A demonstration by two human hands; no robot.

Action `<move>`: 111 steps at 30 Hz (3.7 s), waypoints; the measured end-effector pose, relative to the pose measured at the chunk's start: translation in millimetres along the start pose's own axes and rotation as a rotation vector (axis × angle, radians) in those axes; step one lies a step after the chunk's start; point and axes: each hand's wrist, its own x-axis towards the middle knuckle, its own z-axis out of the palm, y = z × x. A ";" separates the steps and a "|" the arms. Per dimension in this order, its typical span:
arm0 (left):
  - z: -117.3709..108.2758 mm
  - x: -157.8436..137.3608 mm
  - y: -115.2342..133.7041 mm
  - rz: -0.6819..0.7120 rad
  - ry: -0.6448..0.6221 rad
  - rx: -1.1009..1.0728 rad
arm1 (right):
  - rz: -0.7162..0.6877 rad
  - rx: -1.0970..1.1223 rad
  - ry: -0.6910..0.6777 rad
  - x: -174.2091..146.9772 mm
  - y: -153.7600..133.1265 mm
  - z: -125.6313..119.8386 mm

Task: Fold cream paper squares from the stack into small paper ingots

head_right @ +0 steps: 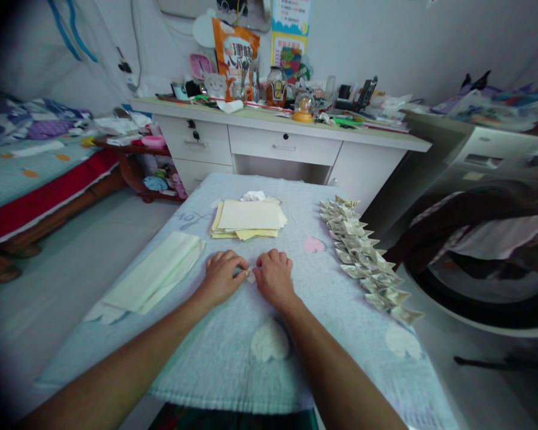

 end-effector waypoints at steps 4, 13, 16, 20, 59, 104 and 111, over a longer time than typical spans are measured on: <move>0.4 2.4 -1.7 -0.015 -0.006 -0.051 | -0.068 0.057 -0.020 -1.8 3.7 -2.4; -3.8 2.5 -3.0 0.076 0.038 -0.182 | -0.136 0.163 -0.045 -3.9 5.2 -9.6; -6.7 1.6 -2.4 0.147 0.050 -0.268 | -0.151 0.255 -0.079 -3.9 7.6 -11.4; -10.1 0.4 -2.4 0.235 0.043 -0.423 | -0.166 0.420 -0.078 -3.1 12.0 -13.4; -18.0 -2.7 -7.4 0.110 -0.007 -0.681 | -0.149 0.911 -0.161 -3.9 6.2 -16.7; -12.8 -1.4 -7.4 -0.082 -0.192 -1.114 | -0.160 0.874 -0.210 -6.5 4.1 -20.2; -10.2 -1.8 -5.7 -0.125 -0.204 -1.250 | -0.140 0.782 -0.223 -5.0 1.8 -18.6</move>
